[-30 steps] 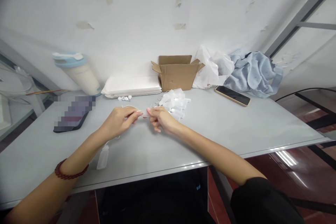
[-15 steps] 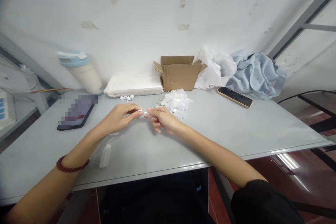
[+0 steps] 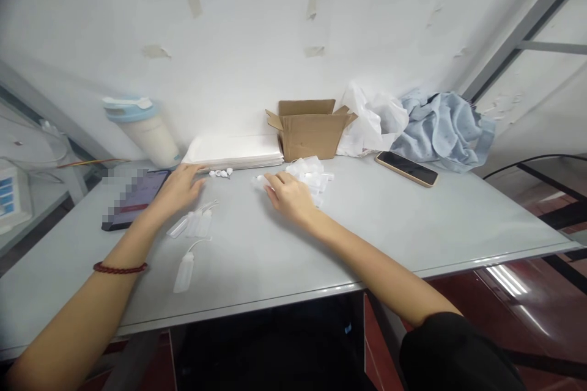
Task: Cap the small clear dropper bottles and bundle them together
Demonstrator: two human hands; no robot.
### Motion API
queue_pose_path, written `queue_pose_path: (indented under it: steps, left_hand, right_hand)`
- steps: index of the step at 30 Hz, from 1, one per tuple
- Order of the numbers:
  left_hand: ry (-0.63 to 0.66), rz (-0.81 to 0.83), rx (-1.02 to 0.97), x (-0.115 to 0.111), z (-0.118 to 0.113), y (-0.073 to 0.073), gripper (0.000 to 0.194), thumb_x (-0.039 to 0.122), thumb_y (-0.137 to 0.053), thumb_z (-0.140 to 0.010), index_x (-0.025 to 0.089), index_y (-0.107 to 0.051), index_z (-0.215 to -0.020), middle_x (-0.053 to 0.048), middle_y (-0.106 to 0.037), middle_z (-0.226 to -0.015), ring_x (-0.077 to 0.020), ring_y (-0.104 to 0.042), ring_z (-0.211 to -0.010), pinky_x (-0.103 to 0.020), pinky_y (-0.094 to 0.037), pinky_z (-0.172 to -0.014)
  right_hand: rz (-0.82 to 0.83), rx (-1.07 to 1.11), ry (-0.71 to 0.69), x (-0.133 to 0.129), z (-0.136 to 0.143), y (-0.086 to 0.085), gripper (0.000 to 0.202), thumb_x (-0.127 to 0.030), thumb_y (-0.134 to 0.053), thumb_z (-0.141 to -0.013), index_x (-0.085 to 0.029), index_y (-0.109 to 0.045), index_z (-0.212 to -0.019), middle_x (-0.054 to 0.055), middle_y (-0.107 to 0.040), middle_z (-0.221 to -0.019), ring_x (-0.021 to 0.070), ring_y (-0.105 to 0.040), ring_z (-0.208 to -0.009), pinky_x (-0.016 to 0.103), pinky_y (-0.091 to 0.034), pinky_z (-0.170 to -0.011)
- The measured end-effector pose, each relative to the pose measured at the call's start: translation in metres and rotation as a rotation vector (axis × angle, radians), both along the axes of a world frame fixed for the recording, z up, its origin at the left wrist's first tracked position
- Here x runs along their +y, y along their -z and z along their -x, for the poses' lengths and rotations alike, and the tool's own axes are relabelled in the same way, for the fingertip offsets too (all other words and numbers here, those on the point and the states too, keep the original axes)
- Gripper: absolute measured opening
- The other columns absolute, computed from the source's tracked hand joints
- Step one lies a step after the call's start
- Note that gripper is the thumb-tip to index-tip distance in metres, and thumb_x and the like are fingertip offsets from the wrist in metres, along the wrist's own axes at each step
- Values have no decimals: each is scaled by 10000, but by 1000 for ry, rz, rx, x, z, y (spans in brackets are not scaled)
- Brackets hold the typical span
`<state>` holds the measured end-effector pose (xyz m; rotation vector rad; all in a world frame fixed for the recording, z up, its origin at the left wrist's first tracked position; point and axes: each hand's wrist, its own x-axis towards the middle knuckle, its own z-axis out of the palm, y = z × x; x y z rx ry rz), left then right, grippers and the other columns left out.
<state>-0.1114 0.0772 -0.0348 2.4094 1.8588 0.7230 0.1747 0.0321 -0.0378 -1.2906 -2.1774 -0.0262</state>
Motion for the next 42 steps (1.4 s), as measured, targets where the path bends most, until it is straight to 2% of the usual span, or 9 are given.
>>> queue_pose_path:
  steps: [5, 10, 16, 21, 26, 30, 35, 38, 42]
  left_hand:
    - [107, -6, -17, 6, -1, 9, 426, 166, -432, -817, 157, -606, -1205, -133, -596, -1280, -298, -549, -1190, -459, -412, -1042]
    - [154, -19, 18, 9, -1, 12, 444, 161, -402, -812, 93, -629, -1188, -159, -591, -1290, -295, -544, -1196, -452, -391, -1063]
    - [128, -8, 29, 11, -1, 10, 413, 177, -407, -811, 89, -658, -1127, -169, -639, -1203, -301, -594, -1118, -458, -442, -1006]
    - [111, 33, 60, 10, -2, 9, 391, 207, -433, -808, 77, -668, -1093, -171, -662, -1145, -297, -636, -1027, -444, -482, -946]
    - [124, 36, 78, 9, -4, 11, 392, 198, -421, -812, 102, -672, -1098, -150, -651, -1187, -290, -612, -1090, -443, -456, -989]
    - [148, 44, 94, 10, -4, 11, 372, 191, -433, -797, 141, -687, -1066, -123, -649, -1208, -287, -589, -1132, -440, -432, -1020]
    - [109, 86, 101, 8, -4, 7, 323, 200, -439, -786, 165, -718, -947, -121, -699, -981, -280, -657, -921, -406, -506, -877]
    - [98, 94, 115, 4, -7, 1, 277, 233, -466, -782, 184, -723, -873, -107, -705, -879, -279, -662, -840, -388, -510, -824]
    - [127, 95, 36, -7, -20, -12, 280, 274, -474, -802, 167, -713, -900, -101, -717, -884, -261, -660, -824, -362, -502, -808]
  right_hand:
    - [-49, -165, 79, 3, -2, -1, 288, -199, -477, -935, -175, -646, -1167, 129, -658, -1037, 255, -546, -960, 297, -423, -623]
    - [-89, -229, 82, 5, -3, 1, 251, -146, -480, -921, -161, -676, -1077, 145, -632, -1077, 255, -518, -953, 314, -435, -678]
    - [-92, -237, 70, 7, -5, 6, 203, -142, -508, -906, -147, -687, -1002, 142, -621, -1069, 253, -501, -944, 333, -432, -748]
    - [-103, -235, 57, 8, -6, 7, 189, -177, -507, -918, -129, -677, -984, 154, -619, -1047, 262, -500, -938, 345, -431, -745]
    - [-149, -209, 36, 4, -2, 7, 201, -199, -490, -927, -112, -660, -991, 175, -611, -1050, 272, -492, -937, 367, -422, -751]
    - [-154, -182, -44, -3, 4, 10, 223, -196, -477, -927, -95, -635, -1048, 178, -604, -1043, 267, -489, -945, 368, -412, -757]
    - [-97, -173, -169, -17, 12, 9, 228, -224, -456, -943, -117, -613, -1068, 166, -603, -1068, 263, -491, -979, 373, -401, -789]
    - [-98, -172, -214, -25, 17, 6, 230, -220, -431, -954, -129, -610, -1065, 160, -612, -1049, 260, -494, -976, 375, -389, -793]
    - [-116, -169, -302, -35, 29, 2, 257, -229, -416, -963, -113, -607, -1090, 151, -627, -1041, 247, -505, -943, 365, -379, -780]
